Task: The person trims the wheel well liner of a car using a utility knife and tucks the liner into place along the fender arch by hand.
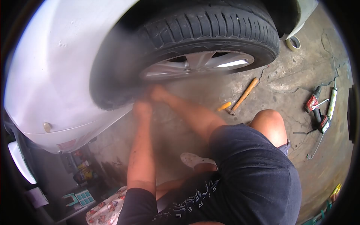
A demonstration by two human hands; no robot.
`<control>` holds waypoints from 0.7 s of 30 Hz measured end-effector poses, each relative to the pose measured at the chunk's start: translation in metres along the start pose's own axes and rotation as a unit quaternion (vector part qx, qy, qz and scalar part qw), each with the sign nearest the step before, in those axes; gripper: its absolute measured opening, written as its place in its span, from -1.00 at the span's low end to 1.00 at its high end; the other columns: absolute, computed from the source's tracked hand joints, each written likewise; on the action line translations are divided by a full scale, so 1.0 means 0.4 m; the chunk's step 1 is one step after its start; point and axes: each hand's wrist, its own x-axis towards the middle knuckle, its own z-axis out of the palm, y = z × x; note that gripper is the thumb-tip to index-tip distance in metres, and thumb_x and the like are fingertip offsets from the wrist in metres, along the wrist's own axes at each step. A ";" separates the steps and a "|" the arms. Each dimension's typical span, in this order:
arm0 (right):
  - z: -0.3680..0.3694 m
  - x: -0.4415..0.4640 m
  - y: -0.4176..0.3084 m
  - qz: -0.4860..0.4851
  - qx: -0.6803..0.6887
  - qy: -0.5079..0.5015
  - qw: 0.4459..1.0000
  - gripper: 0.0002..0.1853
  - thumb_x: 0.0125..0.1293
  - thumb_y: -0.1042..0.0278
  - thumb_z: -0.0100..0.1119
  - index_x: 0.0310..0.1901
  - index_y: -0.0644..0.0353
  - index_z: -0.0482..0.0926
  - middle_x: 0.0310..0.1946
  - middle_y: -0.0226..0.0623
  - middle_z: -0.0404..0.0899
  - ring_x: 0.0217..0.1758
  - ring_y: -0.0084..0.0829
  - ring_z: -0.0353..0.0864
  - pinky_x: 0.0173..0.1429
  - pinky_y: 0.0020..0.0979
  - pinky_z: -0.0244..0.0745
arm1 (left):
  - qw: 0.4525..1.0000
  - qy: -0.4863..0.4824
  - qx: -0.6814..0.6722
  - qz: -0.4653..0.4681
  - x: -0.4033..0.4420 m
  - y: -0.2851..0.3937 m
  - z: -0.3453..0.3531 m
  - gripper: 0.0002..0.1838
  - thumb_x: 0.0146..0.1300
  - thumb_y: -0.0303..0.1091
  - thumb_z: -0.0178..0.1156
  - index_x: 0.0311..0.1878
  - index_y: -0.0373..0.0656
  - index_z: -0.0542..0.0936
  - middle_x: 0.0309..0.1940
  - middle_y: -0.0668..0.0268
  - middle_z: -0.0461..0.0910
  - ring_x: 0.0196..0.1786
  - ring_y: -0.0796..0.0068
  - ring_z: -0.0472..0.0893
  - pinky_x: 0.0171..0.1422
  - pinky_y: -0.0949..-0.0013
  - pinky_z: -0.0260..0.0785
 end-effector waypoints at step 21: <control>0.089 0.044 0.090 -0.022 -0.109 0.005 0.994 -0.76 0.28 0.21 0.25 -0.23 0.25 0.64 -0.23 -0.06 0.71 -0.15 -0.02 0.69 -0.05 -0.10 0.57 | 1.000 0.008 0.012 -0.008 -0.019 0.014 -0.019 -0.49 0.37 -0.04 0.11 -0.22 -0.44 0.68 -0.21 -0.27 0.66 -0.04 -0.27 0.65 0.10 -0.05 0.48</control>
